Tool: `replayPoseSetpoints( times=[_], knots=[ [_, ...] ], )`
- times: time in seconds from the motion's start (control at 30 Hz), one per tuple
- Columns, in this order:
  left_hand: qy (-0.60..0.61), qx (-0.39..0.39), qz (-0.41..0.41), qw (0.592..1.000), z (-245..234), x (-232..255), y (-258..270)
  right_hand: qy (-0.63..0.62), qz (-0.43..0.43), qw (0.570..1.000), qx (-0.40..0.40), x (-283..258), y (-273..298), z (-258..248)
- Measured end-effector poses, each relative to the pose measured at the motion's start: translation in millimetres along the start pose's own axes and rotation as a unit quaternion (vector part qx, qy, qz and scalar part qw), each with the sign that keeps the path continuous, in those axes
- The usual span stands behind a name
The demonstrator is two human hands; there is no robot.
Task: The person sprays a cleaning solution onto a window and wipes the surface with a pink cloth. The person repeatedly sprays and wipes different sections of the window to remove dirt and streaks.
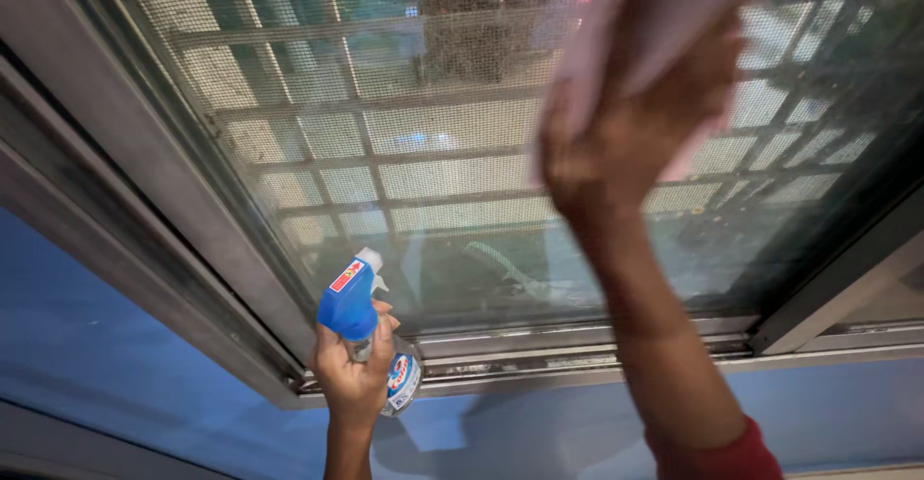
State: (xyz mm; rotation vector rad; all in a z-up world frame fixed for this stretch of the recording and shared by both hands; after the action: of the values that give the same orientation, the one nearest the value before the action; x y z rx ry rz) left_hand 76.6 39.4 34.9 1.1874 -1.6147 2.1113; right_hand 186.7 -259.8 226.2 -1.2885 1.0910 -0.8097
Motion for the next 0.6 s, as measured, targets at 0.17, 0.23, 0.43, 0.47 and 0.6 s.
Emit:
replayPoseSetpoints(
  times=[0.17,0.23,0.43,0.47,0.6],
  knots=[
    [-0.009,-0.009,0.027,1.0,0.0,6.3,-1.1,-0.032,-0.205,0.977,-0.036,-141.4,31.3,-9.6],
    [-0.019,-0.01,0.024,0.999,-0.3,5.3,-1.3,-0.086,-0.243,0.963,-0.076,-172.4,39.4,-7.6],
    [-0.005,-0.007,-0.026,1.0,-2.1,-9.4,1.1,-0.024,-0.279,0.954,-0.105,-136.8,48.0,-6.4],
    [0.018,-0.005,-0.036,0.999,-2.0,-11.7,2.5,-0.02,-0.256,0.962,-0.092,-114.4,46.7,-10.7],
    [0.019,-0.006,-0.021,1.0,-2.6,-11.1,4.1,0.069,-0.143,0.985,-0.069,2.7,35.9,-22.8]
  ],
)
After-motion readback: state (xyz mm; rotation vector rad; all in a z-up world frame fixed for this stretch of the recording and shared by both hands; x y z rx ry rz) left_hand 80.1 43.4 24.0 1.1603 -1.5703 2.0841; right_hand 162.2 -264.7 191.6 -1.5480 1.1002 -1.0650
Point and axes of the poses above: each hand's wrist, its own y-axis away from the middle knuckle, its own z-axis out of the palm, x = y × z, the point moved 8 cm from there along -y, towards the middle knuckle, and after that the axes turned 3 degrees about y, right-handed, at the moved point
